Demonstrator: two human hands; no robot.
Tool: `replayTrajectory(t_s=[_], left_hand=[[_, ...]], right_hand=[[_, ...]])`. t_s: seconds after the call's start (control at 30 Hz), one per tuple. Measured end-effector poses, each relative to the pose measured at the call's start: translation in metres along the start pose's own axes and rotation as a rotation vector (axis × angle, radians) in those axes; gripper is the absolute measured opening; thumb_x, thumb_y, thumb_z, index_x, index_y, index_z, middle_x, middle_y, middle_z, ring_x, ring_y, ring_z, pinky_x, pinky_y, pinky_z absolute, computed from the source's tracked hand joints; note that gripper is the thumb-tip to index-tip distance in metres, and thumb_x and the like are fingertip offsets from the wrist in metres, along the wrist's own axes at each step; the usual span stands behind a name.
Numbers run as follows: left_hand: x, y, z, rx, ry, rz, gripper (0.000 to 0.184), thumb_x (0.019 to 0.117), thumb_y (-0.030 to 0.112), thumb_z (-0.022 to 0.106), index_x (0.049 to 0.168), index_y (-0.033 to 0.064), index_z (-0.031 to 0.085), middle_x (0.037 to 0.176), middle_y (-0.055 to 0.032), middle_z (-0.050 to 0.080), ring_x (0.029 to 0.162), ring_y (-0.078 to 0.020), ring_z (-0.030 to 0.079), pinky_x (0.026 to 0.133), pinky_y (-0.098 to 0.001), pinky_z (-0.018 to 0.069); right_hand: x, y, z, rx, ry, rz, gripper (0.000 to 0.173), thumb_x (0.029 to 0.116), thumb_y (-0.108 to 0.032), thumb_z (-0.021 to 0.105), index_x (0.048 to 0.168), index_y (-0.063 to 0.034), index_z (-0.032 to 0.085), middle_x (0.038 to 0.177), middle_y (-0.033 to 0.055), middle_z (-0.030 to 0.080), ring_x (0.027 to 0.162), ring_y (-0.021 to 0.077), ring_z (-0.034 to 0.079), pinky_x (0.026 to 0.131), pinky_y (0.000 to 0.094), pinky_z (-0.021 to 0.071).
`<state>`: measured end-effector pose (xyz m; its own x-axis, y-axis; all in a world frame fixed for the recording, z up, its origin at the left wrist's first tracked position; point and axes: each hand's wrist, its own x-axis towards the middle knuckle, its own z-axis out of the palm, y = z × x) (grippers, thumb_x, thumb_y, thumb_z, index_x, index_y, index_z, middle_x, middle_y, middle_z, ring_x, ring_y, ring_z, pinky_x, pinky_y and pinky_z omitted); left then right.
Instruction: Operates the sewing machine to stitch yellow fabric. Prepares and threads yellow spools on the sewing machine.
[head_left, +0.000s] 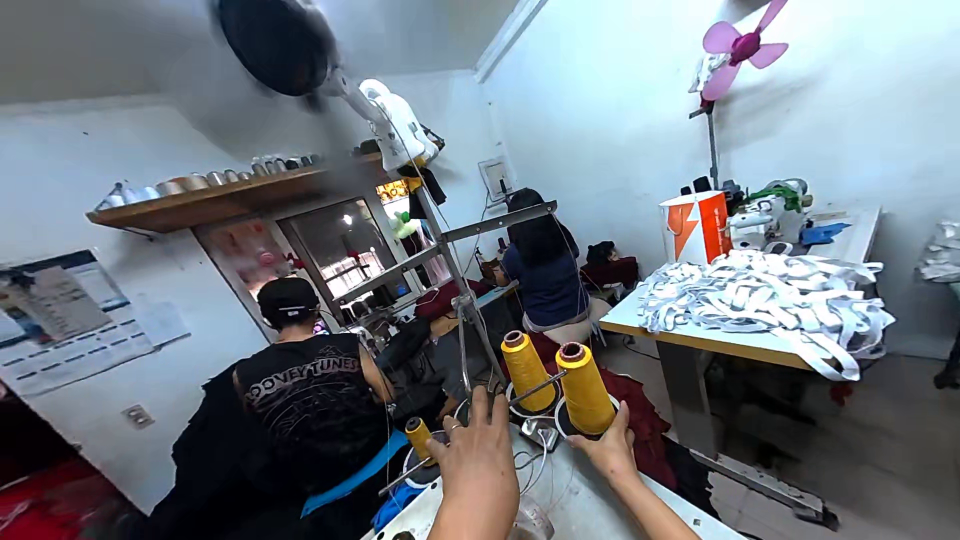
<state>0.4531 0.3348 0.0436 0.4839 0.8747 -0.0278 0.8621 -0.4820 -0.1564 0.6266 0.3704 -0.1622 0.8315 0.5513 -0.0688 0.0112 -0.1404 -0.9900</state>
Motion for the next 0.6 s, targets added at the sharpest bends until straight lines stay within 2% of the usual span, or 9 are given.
replayTrajectory(t_s=[0.1, 0.2, 0.43, 0.6], left_hand=[[0.006, 0.000, 0.001, -0.036, -0.006, 0.010, 0.066, 0.0990, -0.005, 0.053, 0.159, 0.0173, 0.036, 0.165, -0.0055, 0.033, 0.138, -0.0426, 0.048, 0.101, -0.0719, 0.0406], [0.010, -0.001, -0.002, -0.054, 0.019, 0.012, 0.055, 0.1017, -0.007, 0.046, 0.152, 0.0155, 0.046, 0.159, -0.0069, 0.042, 0.135, -0.0406, 0.051, 0.098, -0.0682, 0.0455], [0.013, 0.000, -0.002, -0.036, 0.038, 0.007, 0.052, 0.0998, -0.010, 0.047, 0.147, 0.0119, 0.051, 0.154, -0.0089, 0.047, 0.133, -0.0408, 0.054, 0.096, -0.0646, 0.0491], [0.014, 0.001, -0.003, -0.064, 0.010, -0.011, 0.053, 0.1007, -0.010, 0.046, 0.149, 0.0130, 0.048, 0.159, -0.0074, 0.043, 0.135, -0.0427, 0.051, 0.097, -0.0685, 0.0460]], right_hand=[[0.005, -0.001, 0.003, -0.069, -0.008, 0.005, 0.136, 0.0678, -0.015, 0.096, 0.163, -0.0010, 0.000, 0.158, 0.0382, 0.025, 0.141, 0.0500, 0.041, 0.114, 0.0500, 0.0409], [0.008, -0.003, 0.000, -0.097, -0.005, -0.024, 0.134, 0.0658, -0.013, 0.096, 0.163, 0.0008, 0.004, 0.156, 0.0366, 0.031, 0.140, 0.0479, 0.043, 0.115, 0.0502, 0.0403], [0.014, 0.002, 0.002, -0.094, 0.021, -0.081, 0.136, 0.0633, -0.014, 0.097, 0.162, 0.0024, 0.005, 0.155, 0.0361, 0.033, 0.140, 0.0474, 0.043, 0.115, 0.0505, 0.0395], [0.020, 0.003, 0.002, -0.092, 0.036, -0.115, 0.135, 0.0637, -0.014, 0.097, 0.162, 0.0033, 0.007, 0.154, 0.0367, 0.034, 0.139, 0.0484, 0.043, 0.115, 0.0520, 0.0391]])
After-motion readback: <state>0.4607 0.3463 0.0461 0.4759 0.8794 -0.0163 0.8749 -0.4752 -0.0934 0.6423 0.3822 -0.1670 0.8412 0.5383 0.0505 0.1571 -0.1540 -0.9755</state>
